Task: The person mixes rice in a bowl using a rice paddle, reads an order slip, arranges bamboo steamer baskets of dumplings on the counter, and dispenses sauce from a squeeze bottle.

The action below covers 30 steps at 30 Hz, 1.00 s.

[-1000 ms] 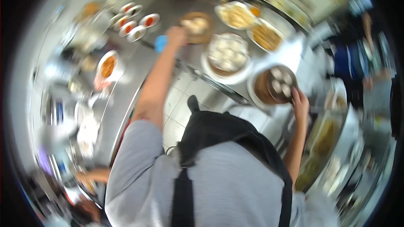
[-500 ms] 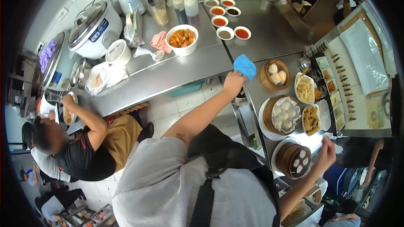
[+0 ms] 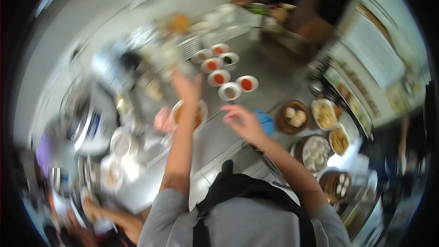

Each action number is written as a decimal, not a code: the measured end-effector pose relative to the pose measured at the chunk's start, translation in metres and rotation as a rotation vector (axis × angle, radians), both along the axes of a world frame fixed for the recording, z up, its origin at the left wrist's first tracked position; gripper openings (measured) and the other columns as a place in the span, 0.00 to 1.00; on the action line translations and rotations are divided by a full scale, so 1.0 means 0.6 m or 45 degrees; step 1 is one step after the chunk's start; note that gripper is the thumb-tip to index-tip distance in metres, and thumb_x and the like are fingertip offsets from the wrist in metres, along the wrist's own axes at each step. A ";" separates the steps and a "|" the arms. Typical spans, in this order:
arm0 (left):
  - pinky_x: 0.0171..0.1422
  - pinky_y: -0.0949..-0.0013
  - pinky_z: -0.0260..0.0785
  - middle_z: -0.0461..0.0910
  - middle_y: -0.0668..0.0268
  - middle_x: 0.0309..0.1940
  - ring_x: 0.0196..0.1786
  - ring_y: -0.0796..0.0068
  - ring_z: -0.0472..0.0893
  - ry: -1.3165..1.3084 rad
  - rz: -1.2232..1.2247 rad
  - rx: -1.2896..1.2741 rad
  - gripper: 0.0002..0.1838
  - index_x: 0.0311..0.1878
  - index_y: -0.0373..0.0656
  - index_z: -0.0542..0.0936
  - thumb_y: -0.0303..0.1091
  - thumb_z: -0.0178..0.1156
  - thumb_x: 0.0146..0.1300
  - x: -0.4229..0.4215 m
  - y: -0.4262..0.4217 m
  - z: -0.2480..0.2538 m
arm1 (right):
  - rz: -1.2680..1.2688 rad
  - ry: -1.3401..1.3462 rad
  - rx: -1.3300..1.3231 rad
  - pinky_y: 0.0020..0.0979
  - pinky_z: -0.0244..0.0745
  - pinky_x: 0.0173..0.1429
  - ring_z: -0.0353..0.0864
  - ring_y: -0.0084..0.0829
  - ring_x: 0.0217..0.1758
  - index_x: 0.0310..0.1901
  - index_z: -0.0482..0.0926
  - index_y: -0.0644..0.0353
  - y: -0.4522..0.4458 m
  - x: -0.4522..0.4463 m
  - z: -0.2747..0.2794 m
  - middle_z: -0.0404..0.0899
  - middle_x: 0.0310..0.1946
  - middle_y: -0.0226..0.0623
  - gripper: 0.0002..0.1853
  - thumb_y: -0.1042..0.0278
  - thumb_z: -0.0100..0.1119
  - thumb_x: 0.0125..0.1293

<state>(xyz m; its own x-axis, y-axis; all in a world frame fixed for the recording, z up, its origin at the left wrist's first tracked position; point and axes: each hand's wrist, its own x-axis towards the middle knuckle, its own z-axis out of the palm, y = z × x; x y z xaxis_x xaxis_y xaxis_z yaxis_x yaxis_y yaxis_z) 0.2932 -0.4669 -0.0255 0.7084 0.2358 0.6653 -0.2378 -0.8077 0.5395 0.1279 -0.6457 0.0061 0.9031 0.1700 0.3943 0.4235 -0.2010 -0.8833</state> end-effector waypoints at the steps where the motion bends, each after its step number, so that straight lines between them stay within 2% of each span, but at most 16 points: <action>1: 0.65 0.53 0.57 0.64 0.40 0.60 0.62 0.45 0.65 0.097 0.064 -0.009 0.47 0.62 0.26 0.61 0.48 0.71 0.46 0.017 -0.004 -0.016 | 0.003 0.058 0.087 0.32 0.72 0.57 0.76 0.30 0.55 0.36 0.76 0.59 0.010 0.002 -0.014 0.77 0.53 0.33 0.02 0.72 0.57 0.62; 2: 0.65 0.52 0.58 0.65 0.41 0.59 0.61 0.45 0.67 0.119 -0.051 -0.069 0.50 0.63 0.27 0.61 0.50 0.72 0.43 0.020 -0.003 -0.005 | -0.018 -0.077 -0.079 0.32 0.72 0.56 0.77 0.33 0.54 0.35 0.76 0.58 0.015 0.007 -0.027 0.76 0.54 0.34 0.04 0.71 0.59 0.60; 3: 0.65 0.52 0.59 0.67 0.43 0.58 0.59 0.45 0.69 0.008 0.139 0.117 0.51 0.63 0.28 0.62 0.52 0.73 0.42 0.048 0.001 -0.051 | -0.017 0.027 -0.062 0.33 0.73 0.54 0.78 0.35 0.52 0.34 0.75 0.59 0.018 0.000 -0.029 0.76 0.54 0.36 0.05 0.69 0.59 0.59; 4: 0.64 0.51 0.59 0.68 0.44 0.57 0.59 0.45 0.69 -0.064 0.179 0.041 0.50 0.63 0.30 0.62 0.52 0.73 0.43 0.038 -0.013 -0.037 | -0.032 0.133 -0.085 0.33 0.74 0.51 0.80 0.34 0.47 0.42 0.74 0.57 0.020 -0.010 -0.034 0.79 0.47 0.36 0.09 0.70 0.58 0.60; 5: 0.65 0.51 0.58 0.68 0.45 0.58 0.60 0.45 0.68 -0.113 0.198 0.044 0.49 0.64 0.33 0.61 0.47 0.74 0.43 0.049 -0.007 -0.054 | -0.025 0.248 -0.086 0.33 0.74 0.48 0.82 0.33 0.42 0.51 0.73 0.56 0.020 -0.020 -0.043 0.81 0.40 0.36 0.16 0.71 0.56 0.60; 7: 0.62 0.53 0.64 0.68 0.47 0.58 0.57 0.46 0.71 -0.173 0.066 -0.178 0.46 0.63 0.36 0.61 0.35 0.76 0.41 0.072 0.001 -0.057 | -0.069 0.263 -0.056 0.33 0.74 0.47 0.82 0.32 0.39 0.58 0.70 0.54 0.014 -0.037 -0.055 0.81 0.34 0.35 0.22 0.72 0.55 0.60; 10: 0.57 0.53 0.68 0.71 0.55 0.54 0.55 0.51 0.73 -0.048 0.114 -0.322 0.44 0.63 0.42 0.63 0.33 0.74 0.41 0.063 -0.011 -0.046 | -0.227 0.283 -0.106 0.34 0.74 0.46 0.82 0.32 0.38 0.57 0.71 0.54 -0.002 -0.065 -0.063 0.81 0.34 0.36 0.21 0.73 0.55 0.60; 11: 0.56 0.53 0.68 0.71 0.55 0.54 0.54 0.52 0.73 -0.048 0.108 -0.270 0.42 0.62 0.43 0.65 0.33 0.74 0.41 0.065 -0.009 -0.050 | -0.309 0.238 -0.099 0.34 0.74 0.42 0.82 0.33 0.37 0.56 0.72 0.48 -0.007 -0.076 -0.067 0.81 0.32 0.34 0.22 0.71 0.54 0.59; 12: 0.56 0.53 0.68 0.71 0.55 0.53 0.54 0.53 0.73 -0.048 0.105 -0.208 0.41 0.61 0.43 0.66 0.33 0.73 0.41 0.060 -0.008 -0.042 | -0.363 0.238 -0.045 0.34 0.75 0.42 0.82 0.33 0.37 0.56 0.72 0.48 -0.012 -0.086 -0.062 0.81 0.32 0.34 0.22 0.71 0.54 0.59; 15: 0.55 0.54 0.69 0.71 0.55 0.51 0.51 0.55 0.74 -0.266 -0.064 -0.108 0.39 0.60 0.44 0.69 0.35 0.73 0.40 0.026 -0.013 -0.006 | -0.525 0.228 0.074 0.33 0.75 0.42 0.81 0.34 0.34 0.58 0.70 0.51 -0.032 -0.120 -0.028 0.80 0.30 0.33 0.23 0.72 0.55 0.58; 18: 0.52 0.55 0.72 0.70 0.54 0.51 0.50 0.57 0.74 -0.284 -0.280 -0.097 0.41 0.60 0.45 0.69 0.33 0.74 0.39 -0.066 -0.051 0.089 | -0.606 0.149 0.027 0.33 0.74 0.48 0.79 0.35 0.43 0.61 0.69 0.52 -0.048 -0.158 0.015 0.79 0.38 0.35 0.26 0.72 0.58 0.59; 20: 0.53 0.59 0.74 0.67 0.55 0.50 0.49 0.60 0.74 -0.325 -0.669 -0.126 0.44 0.62 0.46 0.68 0.26 0.75 0.37 -0.122 -0.070 0.134 | -0.834 -0.063 -0.207 0.36 0.72 0.52 0.75 0.38 0.51 0.63 0.67 0.51 -0.052 -0.184 0.047 0.77 0.45 0.37 0.30 0.69 0.62 0.56; 24: 0.59 0.58 0.70 0.65 0.60 0.53 0.56 0.60 0.71 0.004 -1.436 -0.460 0.52 0.68 0.43 0.57 0.23 0.75 0.37 -0.298 -0.152 0.190 | -1.106 -0.260 -0.527 0.41 0.68 0.60 0.65 0.44 0.62 0.66 0.61 0.51 -0.068 -0.245 0.102 0.71 0.55 0.42 0.41 0.64 0.69 0.49; 26: 0.62 0.59 0.67 0.63 0.60 0.56 0.59 0.63 0.68 0.299 -1.747 -0.640 0.54 0.69 0.42 0.55 0.26 0.76 0.36 -0.402 -0.193 0.216 | -1.138 -0.325 -0.392 0.40 0.68 0.61 0.68 0.44 0.60 0.66 0.61 0.54 -0.082 -0.278 0.096 0.71 0.56 0.43 0.45 0.63 0.72 0.44; 27: 0.63 0.60 0.65 0.61 0.60 0.59 0.62 0.64 0.67 0.427 -1.904 -0.725 0.56 0.70 0.41 0.53 0.28 0.77 0.37 -0.423 -0.212 0.202 | -1.163 -0.011 -0.413 0.40 0.69 0.61 0.70 0.43 0.59 0.65 0.60 0.55 -0.090 -0.323 0.110 0.71 0.57 0.44 0.46 0.64 0.73 0.41; 30: 0.68 0.62 0.59 0.60 0.57 0.64 0.65 0.64 0.65 0.871 -2.400 -0.821 0.52 0.70 0.39 0.52 0.35 0.75 0.45 -0.456 -0.260 0.194 | -1.573 0.093 -0.369 0.39 0.75 0.52 0.78 0.45 0.50 0.63 0.61 0.59 -0.119 -0.440 0.115 0.75 0.52 0.47 0.44 0.65 0.71 0.42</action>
